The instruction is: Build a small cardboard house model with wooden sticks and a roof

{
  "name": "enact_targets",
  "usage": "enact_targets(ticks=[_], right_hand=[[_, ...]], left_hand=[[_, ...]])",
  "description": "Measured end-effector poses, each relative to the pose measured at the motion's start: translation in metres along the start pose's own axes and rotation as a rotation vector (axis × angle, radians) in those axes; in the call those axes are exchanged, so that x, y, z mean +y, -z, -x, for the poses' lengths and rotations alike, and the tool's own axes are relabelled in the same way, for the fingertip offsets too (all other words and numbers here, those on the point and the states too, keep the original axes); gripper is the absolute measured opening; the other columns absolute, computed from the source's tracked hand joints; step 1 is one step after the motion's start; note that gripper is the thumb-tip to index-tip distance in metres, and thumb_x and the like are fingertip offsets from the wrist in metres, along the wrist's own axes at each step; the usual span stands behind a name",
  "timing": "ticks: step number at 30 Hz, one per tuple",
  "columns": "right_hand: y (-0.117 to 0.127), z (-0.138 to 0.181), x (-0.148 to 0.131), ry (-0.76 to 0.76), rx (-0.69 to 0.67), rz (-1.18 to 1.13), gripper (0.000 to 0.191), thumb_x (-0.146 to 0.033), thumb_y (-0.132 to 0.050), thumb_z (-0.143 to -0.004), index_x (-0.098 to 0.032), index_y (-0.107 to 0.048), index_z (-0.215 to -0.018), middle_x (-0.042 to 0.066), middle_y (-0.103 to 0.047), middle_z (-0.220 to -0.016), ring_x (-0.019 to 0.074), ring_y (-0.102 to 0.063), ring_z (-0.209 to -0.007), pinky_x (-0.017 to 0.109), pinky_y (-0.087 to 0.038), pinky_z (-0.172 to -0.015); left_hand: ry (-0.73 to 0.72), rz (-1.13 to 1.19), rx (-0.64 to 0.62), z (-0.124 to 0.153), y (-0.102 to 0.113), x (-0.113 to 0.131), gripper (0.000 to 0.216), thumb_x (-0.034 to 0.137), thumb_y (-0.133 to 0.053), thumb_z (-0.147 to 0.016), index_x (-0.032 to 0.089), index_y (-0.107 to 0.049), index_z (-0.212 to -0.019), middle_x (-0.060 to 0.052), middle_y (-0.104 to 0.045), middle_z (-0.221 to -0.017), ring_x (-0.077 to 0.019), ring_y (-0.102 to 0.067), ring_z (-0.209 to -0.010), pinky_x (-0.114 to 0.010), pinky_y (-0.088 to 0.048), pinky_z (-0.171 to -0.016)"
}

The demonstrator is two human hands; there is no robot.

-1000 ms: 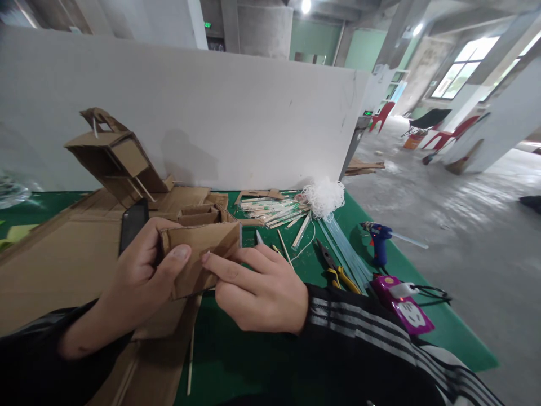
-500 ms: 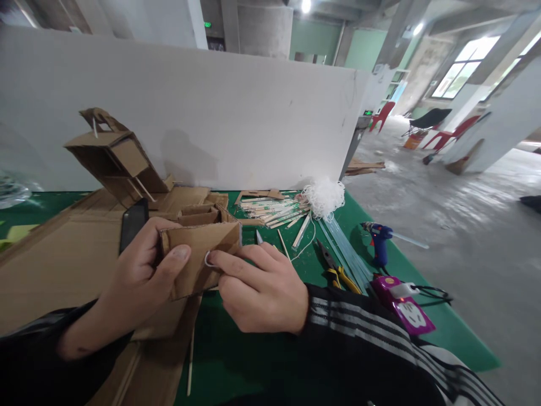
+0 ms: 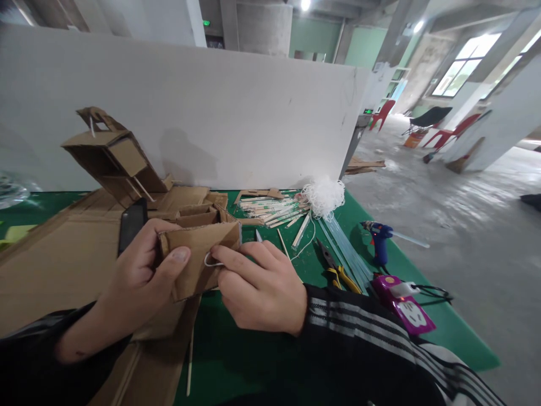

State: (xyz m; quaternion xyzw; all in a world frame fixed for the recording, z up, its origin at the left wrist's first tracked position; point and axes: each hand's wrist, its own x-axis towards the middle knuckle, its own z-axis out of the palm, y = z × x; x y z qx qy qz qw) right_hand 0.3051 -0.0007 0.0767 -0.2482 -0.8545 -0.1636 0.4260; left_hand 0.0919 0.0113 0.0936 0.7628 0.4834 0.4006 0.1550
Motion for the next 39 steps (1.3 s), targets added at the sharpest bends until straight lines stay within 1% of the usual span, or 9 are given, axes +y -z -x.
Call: enact_targets(ticks=[5,9,16,20,23,27,32,36,39], right_hand=[[-0.0017,0.0020,0.0004,0.079,-0.025,-0.025,0.009,-0.011,-0.061,-0.085,-0.019,-0.064,-0.082,0.002,-0.073,-0.120,0.0208,-0.062,-0.088,0.037,-0.050,-0.070],[-0.0008,0.0008,-0.0006,0.064,-0.061,0.015,0.010,-0.012,-0.061,-0.086,-0.020,-0.065,-0.080,0.000,-0.073,-0.122,0.0204,-0.060,-0.088,0.036,-0.050,-0.071],[-0.0007,-0.0006,-0.0006,0.009,0.004,0.010,0.009,-0.009,-0.062,-0.083,-0.017,-0.065,-0.080,0.006,-0.074,-0.119,0.0223,-0.064,-0.089,0.038,-0.051,-0.071],[-0.0021,0.0017,-0.0005,0.063,0.024,-0.033,0.007,-0.011,-0.063,-0.082,-0.017,-0.064,-0.081,0.005,-0.074,-0.118,0.0212,-0.063,-0.088,0.037,-0.049,-0.069],[-0.0027,0.0028,-0.0015,0.109,-0.022,-0.023,0.008,-0.014,-0.064,-0.084,-0.020,-0.064,-0.078,0.001,-0.072,-0.120,0.0203,-0.060,-0.089,0.036,-0.047,-0.069],[-0.0031,0.0024,-0.0017,0.097,-0.067,0.014,0.011,-0.015,-0.063,-0.086,-0.022,-0.065,-0.077,-0.001,-0.072,-0.121,0.0203,-0.060,-0.093,0.036,-0.046,-0.071],[-0.0035,0.0031,0.0002,0.048,-0.004,0.008,0.010,-0.012,-0.063,-0.083,-0.020,-0.065,-0.078,0.001,-0.074,-0.118,0.0206,-0.061,-0.088,0.037,-0.048,-0.070],[-0.0044,0.0042,0.0006,0.066,0.056,-0.029,0.010,-0.010,-0.062,-0.082,-0.019,-0.063,-0.079,0.003,-0.076,-0.114,0.0210,-0.062,-0.086,0.037,-0.049,-0.068],[-0.0042,0.0037,0.0004,0.057,0.067,-0.040,0.010,-0.009,-0.061,-0.082,-0.019,-0.063,-0.081,0.005,-0.076,-0.115,0.0217,-0.064,-0.088,0.037,-0.050,-0.069]], left_hand=[[-0.029,0.017,0.037,-0.0009,-0.0018,-0.0031,0.008,0.031,-0.049,-0.093,0.024,-0.046,-0.095,0.006,-0.048,-0.071,-0.0121,-0.049,-0.061,-0.025,-0.041,-0.056],[-0.040,-0.002,0.031,-0.0020,-0.0013,-0.0034,0.008,0.031,-0.049,-0.093,0.024,-0.046,-0.095,0.006,-0.049,-0.071,-0.0118,-0.051,-0.060,-0.024,-0.042,-0.054],[-0.047,-0.026,0.045,-0.0014,-0.0019,-0.0051,0.009,0.032,-0.050,-0.093,0.024,-0.046,-0.096,0.006,-0.051,-0.072,-0.0117,-0.051,-0.060,-0.024,-0.042,-0.053],[-0.028,-0.017,0.023,-0.0019,-0.0014,-0.0033,0.009,0.032,-0.049,-0.093,0.023,-0.046,-0.096,0.006,-0.051,-0.072,-0.0125,-0.053,-0.062,-0.025,-0.042,-0.055],[-0.029,-0.005,0.017,-0.0022,-0.0012,-0.0020,0.010,0.033,-0.048,-0.093,0.023,-0.046,-0.095,0.005,-0.051,-0.073,-0.0133,-0.052,-0.064,-0.026,-0.042,-0.056],[-0.032,-0.006,0.006,-0.0022,-0.0012,-0.0006,0.009,0.033,-0.047,-0.093,0.024,-0.046,-0.095,0.006,-0.050,-0.072,-0.0129,-0.051,-0.062,-0.026,-0.042,-0.055],[-0.040,-0.028,0.020,-0.0017,-0.0011,0.0004,0.008,0.032,-0.047,-0.094,0.024,-0.046,-0.094,0.006,-0.049,-0.072,-0.0118,-0.050,-0.061,-0.025,-0.041,-0.055],[-0.047,-0.025,0.012,-0.0014,-0.0007,-0.0001,0.008,0.032,-0.047,-0.094,0.024,-0.046,-0.094,0.006,-0.049,-0.072,-0.0119,-0.050,-0.061,-0.025,-0.041,-0.055],[-0.054,-0.034,0.017,-0.0015,-0.0005,-0.0007,0.009,0.032,-0.047,-0.094,0.024,-0.046,-0.094,0.006,-0.050,-0.072,-0.0124,-0.051,-0.062,-0.025,-0.042,-0.055]])
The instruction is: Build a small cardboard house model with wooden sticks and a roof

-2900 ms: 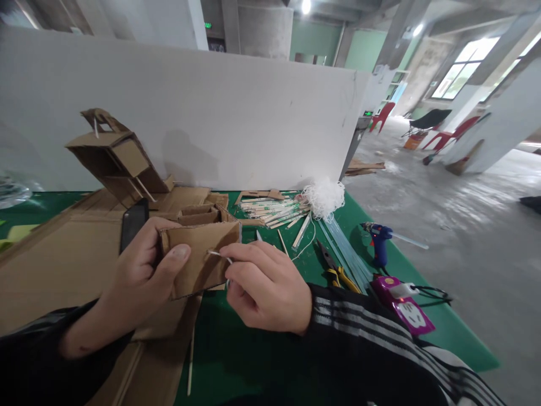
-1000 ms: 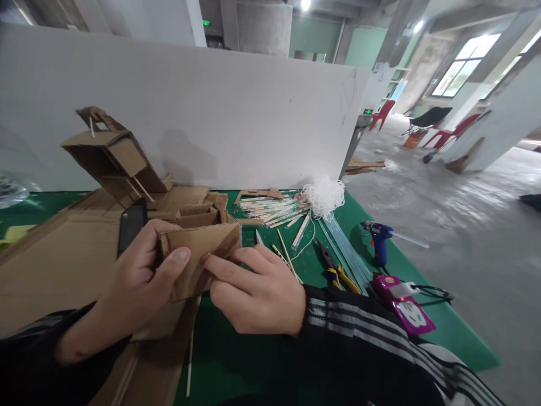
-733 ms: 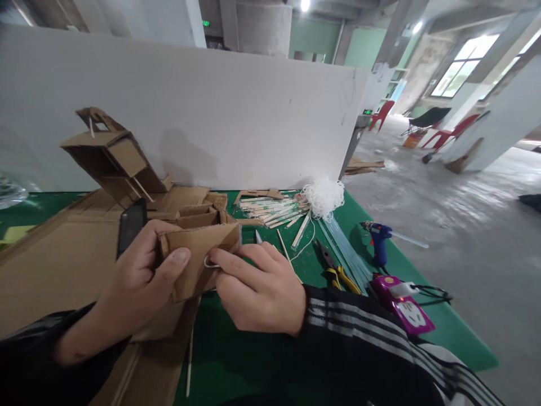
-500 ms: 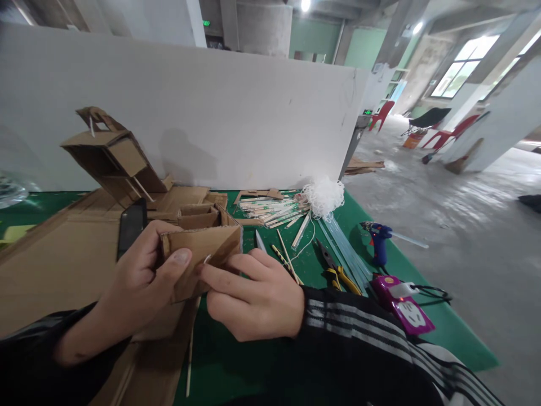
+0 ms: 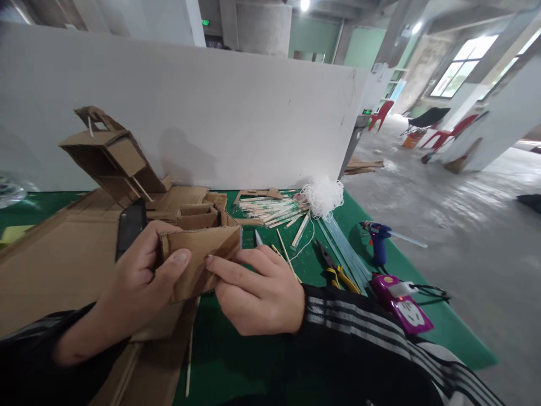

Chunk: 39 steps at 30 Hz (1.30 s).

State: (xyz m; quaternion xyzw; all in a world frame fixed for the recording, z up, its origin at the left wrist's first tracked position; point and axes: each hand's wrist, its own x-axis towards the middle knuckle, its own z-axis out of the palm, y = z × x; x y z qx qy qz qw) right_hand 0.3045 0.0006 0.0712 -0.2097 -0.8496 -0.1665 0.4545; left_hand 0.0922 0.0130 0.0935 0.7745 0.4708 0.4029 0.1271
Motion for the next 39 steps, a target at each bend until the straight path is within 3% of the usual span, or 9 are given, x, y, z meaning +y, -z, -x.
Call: enact_targets(ticks=[11,20,31,39], right_hand=[[-0.0007,0.0006,-0.0033,-0.035,-0.054,0.085,0.010,-0.012,-0.065,-0.081,-0.020,-0.065,-0.076,0.002,-0.073,-0.120,0.0219,-0.062,-0.092,0.038,-0.049,-0.072],[-0.0020,0.0013,-0.0059,-0.069,0.080,0.027,0.011,-0.008,-0.062,-0.080,-0.019,-0.064,-0.080,0.004,-0.077,-0.108,0.0219,-0.065,-0.091,0.038,-0.052,-0.071],[-0.0042,0.0024,-0.0069,-0.057,-0.032,0.093,0.008,-0.013,-0.067,-0.081,-0.021,-0.066,-0.079,0.000,-0.073,-0.119,0.0231,-0.062,-0.100,0.037,-0.050,-0.076],[-0.0046,0.0013,-0.0087,-0.058,0.057,0.061,0.012,-0.009,-0.063,-0.079,-0.021,-0.065,-0.080,0.001,-0.077,-0.108,0.0205,-0.063,-0.093,0.036,-0.051,-0.075]], left_hand=[[0.029,0.018,0.002,-0.0006,-0.0005,0.0025,0.010,0.033,-0.048,-0.093,0.023,-0.046,-0.095,0.006,-0.051,-0.072,-0.0125,-0.052,-0.060,-0.025,-0.042,-0.055],[0.034,0.017,0.000,-0.0003,-0.0009,0.0004,0.009,0.032,-0.048,-0.092,0.024,-0.046,-0.094,0.006,-0.050,-0.069,-0.0124,-0.051,-0.059,-0.024,-0.041,-0.053],[0.033,-0.001,-0.004,-0.0018,-0.0010,0.0022,0.011,0.034,-0.048,-0.092,0.024,-0.046,-0.093,0.006,-0.051,-0.070,-0.0130,-0.052,-0.060,-0.025,-0.042,-0.054],[0.022,-0.011,-0.002,-0.0009,-0.0001,0.0035,0.009,0.033,-0.047,-0.093,0.024,-0.046,-0.093,0.007,-0.049,-0.067,-0.0125,-0.050,-0.057,-0.025,-0.042,-0.053]])
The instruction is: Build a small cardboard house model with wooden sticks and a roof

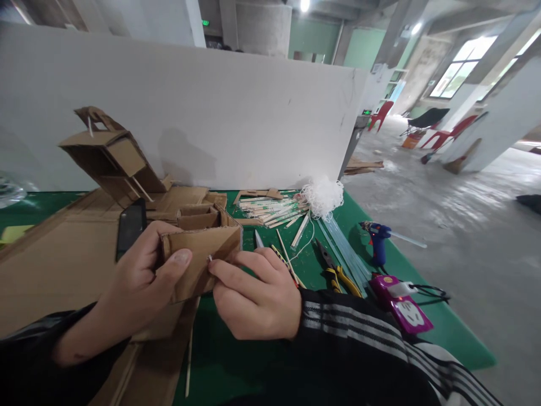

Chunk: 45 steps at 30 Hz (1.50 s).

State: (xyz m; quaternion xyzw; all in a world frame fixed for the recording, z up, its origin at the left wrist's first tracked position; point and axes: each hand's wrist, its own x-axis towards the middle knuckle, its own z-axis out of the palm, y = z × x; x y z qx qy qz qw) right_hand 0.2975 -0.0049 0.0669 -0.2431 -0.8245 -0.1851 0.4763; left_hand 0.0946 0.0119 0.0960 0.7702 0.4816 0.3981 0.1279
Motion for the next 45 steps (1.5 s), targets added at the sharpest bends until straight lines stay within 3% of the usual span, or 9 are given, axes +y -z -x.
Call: enact_targets(ticks=[9,18,23,33,45], right_hand=[[0.000,0.000,-0.001,-0.015,-0.065,0.019,0.010,-0.011,-0.064,-0.081,-0.021,-0.066,-0.078,0.000,-0.075,-0.117,0.0224,-0.062,-0.105,0.038,-0.050,-0.082],[-0.001,0.002,0.000,-0.007,-0.030,-0.011,0.010,-0.010,-0.065,-0.079,-0.020,-0.066,-0.081,0.002,-0.077,-0.107,0.0213,-0.064,-0.103,0.036,-0.050,-0.085],[0.000,0.002,-0.001,-0.020,-0.071,0.018,0.009,-0.013,-0.063,-0.083,-0.021,-0.067,-0.082,0.001,-0.075,-0.114,0.0218,-0.061,-0.109,0.037,-0.048,-0.089],[0.001,-0.001,-0.002,-0.021,-0.031,0.001,0.010,-0.011,-0.062,-0.081,-0.021,-0.065,-0.081,0.002,-0.077,-0.109,0.0202,-0.063,-0.104,0.035,-0.050,-0.086],[0.006,-0.005,-0.010,-0.121,-0.134,-0.012,0.007,-0.012,-0.060,-0.083,-0.018,-0.063,-0.083,0.004,-0.074,-0.111,0.0243,-0.059,-0.102,0.041,-0.047,-0.085]], left_hand=[[-0.006,0.026,-0.013,0.000,-0.001,0.000,0.008,0.031,-0.047,-0.093,0.024,-0.045,-0.093,0.007,-0.049,-0.068,-0.0119,-0.050,-0.057,-0.024,-0.041,-0.052],[0.024,0.029,-0.013,0.002,-0.002,-0.003,0.012,0.034,-0.047,-0.093,0.022,-0.046,-0.095,0.006,-0.052,-0.069,-0.0129,-0.053,-0.061,-0.024,-0.042,-0.053],[0.027,0.070,-0.015,0.001,-0.003,-0.002,0.011,0.034,-0.048,-0.092,0.024,-0.044,-0.090,0.008,-0.046,-0.063,-0.0112,-0.048,-0.054,-0.022,-0.040,-0.048],[-0.011,0.064,-0.011,0.001,-0.003,0.000,0.011,0.033,-0.048,-0.092,0.023,-0.043,-0.088,0.008,-0.044,-0.064,-0.0098,-0.046,-0.052,-0.021,-0.038,-0.047],[-0.026,0.047,-0.040,0.004,-0.006,-0.006,0.013,0.035,-0.050,-0.092,0.023,-0.044,-0.091,0.008,-0.047,-0.067,-0.0104,-0.048,-0.056,-0.022,-0.040,-0.050]])
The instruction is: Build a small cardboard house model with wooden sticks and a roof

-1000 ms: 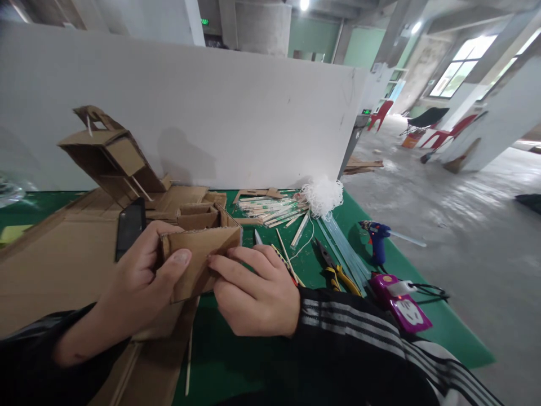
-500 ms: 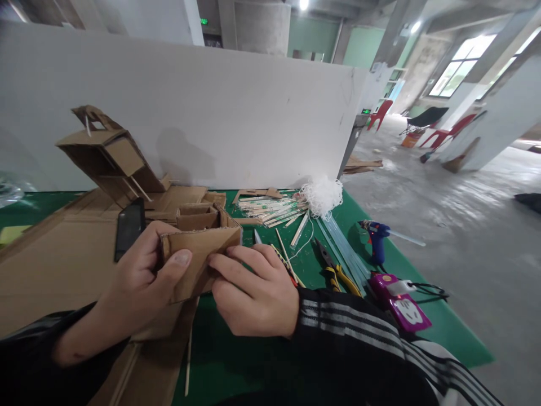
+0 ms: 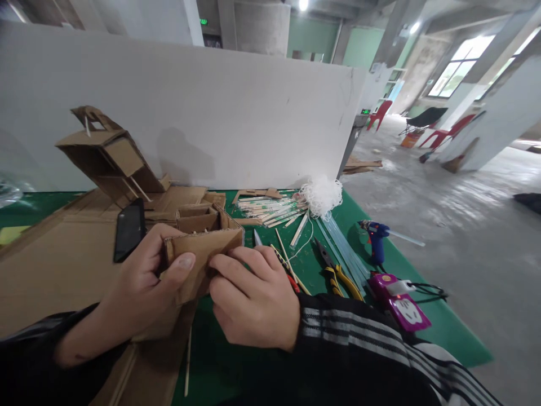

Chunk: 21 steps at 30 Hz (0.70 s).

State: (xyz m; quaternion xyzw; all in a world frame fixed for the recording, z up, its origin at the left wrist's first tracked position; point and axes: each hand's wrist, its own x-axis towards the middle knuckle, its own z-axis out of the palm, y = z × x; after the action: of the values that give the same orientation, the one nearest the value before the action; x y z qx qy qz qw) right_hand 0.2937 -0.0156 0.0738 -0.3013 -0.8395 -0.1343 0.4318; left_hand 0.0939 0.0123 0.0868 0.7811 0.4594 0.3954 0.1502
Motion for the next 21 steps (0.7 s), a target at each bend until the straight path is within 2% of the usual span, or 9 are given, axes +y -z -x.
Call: enact_targets(ticks=[7,10,14,17,21], right_hand=[[0.012,0.011,0.004,-0.059,-0.009,-0.242,0.022,-0.001,-0.060,-0.077,-0.018,-0.059,-0.091,0.009,-0.069,-0.107,0.0233,-0.059,-0.096,0.039,-0.050,-0.079],[0.014,0.025,0.006,-0.075,-0.012,-0.324,0.037,0.003,-0.058,-0.074,-0.017,-0.057,-0.105,0.010,-0.067,-0.103,0.0210,-0.060,-0.089,0.037,-0.051,-0.075],[0.022,0.041,0.013,-0.086,-0.047,-0.374,0.050,0.002,-0.054,-0.075,-0.015,-0.051,-0.122,0.013,-0.064,-0.106,0.0225,-0.061,-0.091,0.038,-0.051,-0.075],[0.028,0.047,0.025,-0.202,-0.119,-0.246,0.038,-0.001,-0.053,-0.081,-0.017,-0.054,-0.116,0.011,-0.064,-0.106,0.0232,-0.060,-0.094,0.038,-0.050,-0.079],[0.024,0.055,0.050,-0.457,-0.406,0.013,0.011,-0.013,-0.054,-0.091,-0.019,-0.059,-0.099,0.008,-0.065,-0.097,0.0236,-0.058,-0.092,0.038,-0.048,-0.081]], left_hand=[[-0.005,-0.022,0.031,0.000,0.000,0.003,0.012,0.035,-0.048,-0.093,0.024,-0.045,-0.092,0.007,-0.048,-0.067,-0.0115,-0.050,-0.056,-0.023,-0.041,-0.050],[-0.010,-0.033,0.046,-0.001,0.000,0.005,0.010,0.033,-0.048,-0.093,0.024,-0.045,-0.091,0.008,-0.048,-0.065,-0.0114,-0.050,-0.055,-0.023,-0.041,-0.050],[-0.021,-0.076,0.066,-0.001,0.002,0.007,0.008,0.030,-0.049,-0.092,0.024,-0.045,-0.092,0.009,-0.045,-0.061,-0.0106,-0.047,-0.050,-0.022,-0.038,-0.047],[-0.043,-0.087,0.071,0.001,0.005,0.008,0.007,0.030,-0.050,-0.093,0.024,-0.046,-0.094,0.008,-0.047,-0.062,-0.0107,-0.049,-0.052,-0.021,-0.040,-0.047],[-0.115,-0.152,0.119,0.006,0.010,0.008,0.010,0.032,-0.051,-0.093,0.025,-0.047,-0.100,0.007,-0.053,-0.067,-0.0116,-0.054,-0.055,-0.022,-0.042,-0.051]])
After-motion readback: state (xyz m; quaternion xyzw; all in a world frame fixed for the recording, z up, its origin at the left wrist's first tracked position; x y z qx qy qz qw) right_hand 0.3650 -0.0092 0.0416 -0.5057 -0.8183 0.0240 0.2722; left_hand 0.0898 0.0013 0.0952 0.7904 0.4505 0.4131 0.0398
